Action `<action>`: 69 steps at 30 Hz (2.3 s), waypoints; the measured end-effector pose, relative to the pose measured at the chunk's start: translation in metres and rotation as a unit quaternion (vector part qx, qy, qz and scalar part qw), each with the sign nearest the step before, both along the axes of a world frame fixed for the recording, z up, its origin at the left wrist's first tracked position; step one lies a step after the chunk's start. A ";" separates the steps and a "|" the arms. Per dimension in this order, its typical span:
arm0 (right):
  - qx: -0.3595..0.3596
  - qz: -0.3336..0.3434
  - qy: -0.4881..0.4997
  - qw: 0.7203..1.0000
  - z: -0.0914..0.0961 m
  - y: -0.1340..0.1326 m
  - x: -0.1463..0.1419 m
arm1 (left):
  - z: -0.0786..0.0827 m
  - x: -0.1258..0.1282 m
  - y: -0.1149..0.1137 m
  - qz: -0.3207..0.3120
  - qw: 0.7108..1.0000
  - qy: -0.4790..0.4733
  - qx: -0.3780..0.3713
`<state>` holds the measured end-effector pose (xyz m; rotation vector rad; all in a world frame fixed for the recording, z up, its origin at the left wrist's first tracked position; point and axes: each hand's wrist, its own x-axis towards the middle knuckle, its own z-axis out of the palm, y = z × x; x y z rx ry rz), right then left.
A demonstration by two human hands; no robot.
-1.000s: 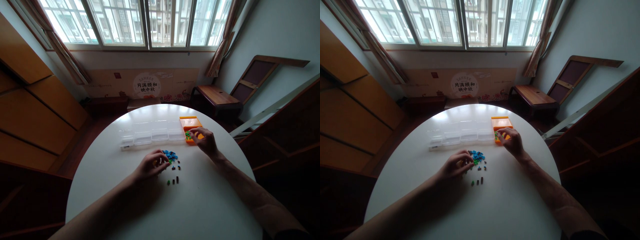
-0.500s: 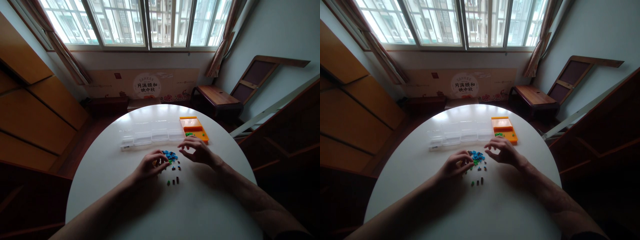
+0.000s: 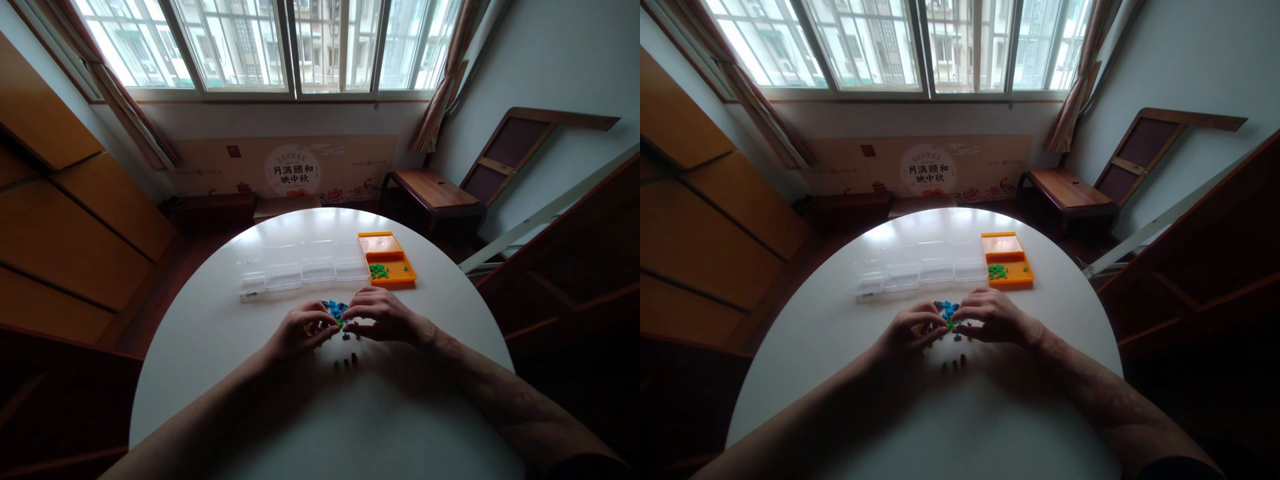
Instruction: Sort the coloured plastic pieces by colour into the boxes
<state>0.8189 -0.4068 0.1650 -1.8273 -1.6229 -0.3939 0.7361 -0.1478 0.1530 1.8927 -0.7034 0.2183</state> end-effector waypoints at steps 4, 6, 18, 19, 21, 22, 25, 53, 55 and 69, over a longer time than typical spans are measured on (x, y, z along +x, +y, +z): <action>0.005 -0.003 -0.011 1.000 0.002 0.002 -0.002 | 0.001 0.000 -0.001 -0.004 1.000 -0.002 -0.002; 0.011 -0.004 -0.016 1.000 0.001 0.003 -0.002 | 0.002 0.000 -0.001 -0.005 1.000 -0.002 0.000; 0.011 0.007 -0.012 1.000 -0.005 0.002 0.000 | 0.007 -0.001 -0.002 -0.005 1.000 -0.002 0.019; 0.007 0.007 -0.010 1.000 -0.004 0.002 0.000 | 0.007 -0.001 -0.002 -0.005 1.000 -0.003 0.018; 0.002 0.001 -0.004 1.000 -0.001 0.001 0.000 | 0.007 -0.001 -0.001 -0.003 1.000 -0.008 0.016; 0.002 -0.005 0.001 1.000 0.001 0.000 0.000 | 0.006 -0.001 0.000 0.001 1.000 -0.012 0.019; 0.012 -0.044 0.020 0.999 0.005 -0.010 0.007 | 0.004 0.001 0.006 0.023 0.996 -0.055 0.069; 0.019 -0.413 0.104 0.904 -0.015 -0.054 0.064 | 0.002 0.013 0.025 -0.012 0.953 -0.170 0.251; 0.026 -0.406 0.107 0.907 -0.016 -0.052 0.063 | 0.003 0.012 0.025 -0.009 0.953 -0.172 0.251; 0.025 -0.357 0.106 0.928 -0.016 -0.043 0.054 | 0.003 0.011 0.024 -0.008 0.947 -0.185 0.264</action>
